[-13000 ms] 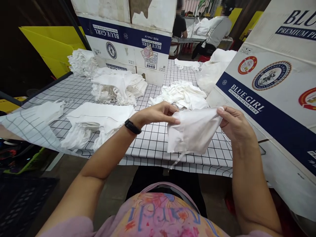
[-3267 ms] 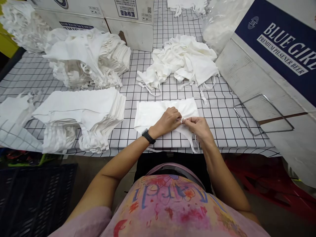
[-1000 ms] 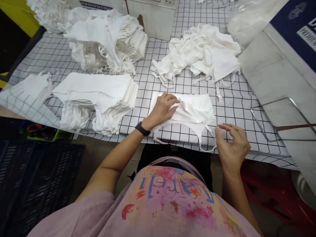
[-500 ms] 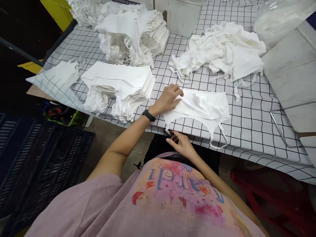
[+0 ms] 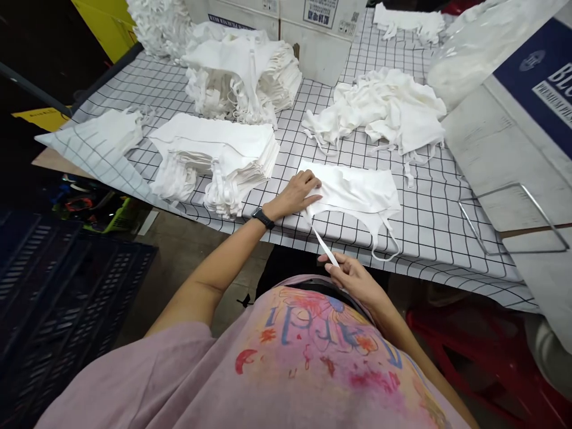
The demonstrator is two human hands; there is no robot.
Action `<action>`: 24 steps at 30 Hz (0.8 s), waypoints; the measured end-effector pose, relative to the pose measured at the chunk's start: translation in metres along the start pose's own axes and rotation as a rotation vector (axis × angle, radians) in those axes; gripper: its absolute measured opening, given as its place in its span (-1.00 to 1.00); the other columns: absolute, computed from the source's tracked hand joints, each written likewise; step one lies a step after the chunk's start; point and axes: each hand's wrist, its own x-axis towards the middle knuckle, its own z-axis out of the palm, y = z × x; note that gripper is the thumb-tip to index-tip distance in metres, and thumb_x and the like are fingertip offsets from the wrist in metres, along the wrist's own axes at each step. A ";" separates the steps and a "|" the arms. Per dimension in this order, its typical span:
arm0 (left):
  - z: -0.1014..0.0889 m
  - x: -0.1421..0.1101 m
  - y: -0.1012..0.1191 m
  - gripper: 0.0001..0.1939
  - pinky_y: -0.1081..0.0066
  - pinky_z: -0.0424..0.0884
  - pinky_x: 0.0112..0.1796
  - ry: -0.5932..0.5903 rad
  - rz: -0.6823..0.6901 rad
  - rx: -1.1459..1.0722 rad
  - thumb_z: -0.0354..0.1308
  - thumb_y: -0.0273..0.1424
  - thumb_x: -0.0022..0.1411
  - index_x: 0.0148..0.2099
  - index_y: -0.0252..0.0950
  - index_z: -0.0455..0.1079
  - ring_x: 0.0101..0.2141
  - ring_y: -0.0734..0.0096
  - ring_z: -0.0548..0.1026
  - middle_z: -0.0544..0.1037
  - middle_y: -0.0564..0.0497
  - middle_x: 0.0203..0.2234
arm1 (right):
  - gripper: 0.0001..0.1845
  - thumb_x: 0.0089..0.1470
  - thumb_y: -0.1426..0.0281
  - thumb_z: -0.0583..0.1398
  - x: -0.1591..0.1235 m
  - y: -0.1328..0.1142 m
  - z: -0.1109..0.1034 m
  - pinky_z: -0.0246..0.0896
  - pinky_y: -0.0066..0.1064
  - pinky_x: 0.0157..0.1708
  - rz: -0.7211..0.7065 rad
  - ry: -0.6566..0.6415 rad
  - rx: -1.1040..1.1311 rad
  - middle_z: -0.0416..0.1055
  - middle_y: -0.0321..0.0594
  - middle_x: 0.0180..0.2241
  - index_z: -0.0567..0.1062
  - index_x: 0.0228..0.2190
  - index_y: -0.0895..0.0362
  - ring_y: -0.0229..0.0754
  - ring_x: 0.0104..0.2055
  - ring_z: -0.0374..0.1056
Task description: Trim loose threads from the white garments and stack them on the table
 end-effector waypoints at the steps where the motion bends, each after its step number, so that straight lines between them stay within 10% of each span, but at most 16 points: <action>1: 0.000 0.000 0.000 -0.75 0.16 0.37 0.07 0.002 0.002 0.006 0.10 -0.24 0.45 0.02 -0.29 0.37 -0.06 0.14 0.36 0.40 -0.15 -0.06 | -0.49 0.22 0.05 0.17 0.001 0.005 -0.001 0.01 -0.43 -0.52 -0.030 0.049 -0.123 0.31 -0.38 -0.60 0.51 -0.01 0.19 -0.27 -0.59 0.13; 5: -0.001 0.000 0.004 -0.75 0.14 0.37 0.04 -0.009 -0.008 0.058 0.10 -0.25 0.45 0.02 -0.31 0.38 -0.06 0.12 0.37 0.42 -0.18 -0.05 | -0.56 0.24 0.18 0.16 0.011 0.012 0.002 0.28 -0.26 -0.19 -0.240 0.375 -0.578 0.57 0.03 -0.11 0.55 -0.01 0.20 -0.02 -0.19 0.49; 11: -0.006 -0.002 0.013 -0.74 0.14 0.35 0.04 -0.007 -0.046 0.051 0.01 -0.27 0.49 0.06 -0.29 0.38 0.01 0.11 0.40 0.45 -0.18 -0.01 | -0.62 0.38 0.16 0.10 0.039 -0.016 0.025 0.18 -0.35 -0.29 -0.388 0.605 -0.714 0.62 -0.13 -0.27 0.56 -0.02 0.12 -0.09 -0.31 0.51; 17: -0.012 -0.008 0.000 -0.72 0.12 0.34 0.06 0.131 -0.233 0.025 0.02 -0.40 0.41 0.10 -0.30 0.39 0.08 0.06 0.37 0.42 -0.20 0.06 | -0.73 0.35 0.28 0.11 0.068 -0.031 0.038 -0.02 -0.36 -0.42 -0.391 0.612 -0.915 0.55 -0.06 -0.17 0.56 -0.10 0.12 -0.08 -0.24 0.47; 24: -0.027 0.001 -0.006 -0.52 0.07 0.29 0.20 0.012 -0.417 -0.071 0.08 -0.23 0.40 0.29 -0.26 0.25 0.21 0.03 0.32 0.35 -0.21 0.18 | -0.78 0.30 0.33 0.07 0.067 -0.032 0.038 0.19 -0.32 -0.26 -0.462 0.613 -0.676 0.53 -0.12 -0.27 0.52 -0.30 0.05 -0.03 -0.23 0.48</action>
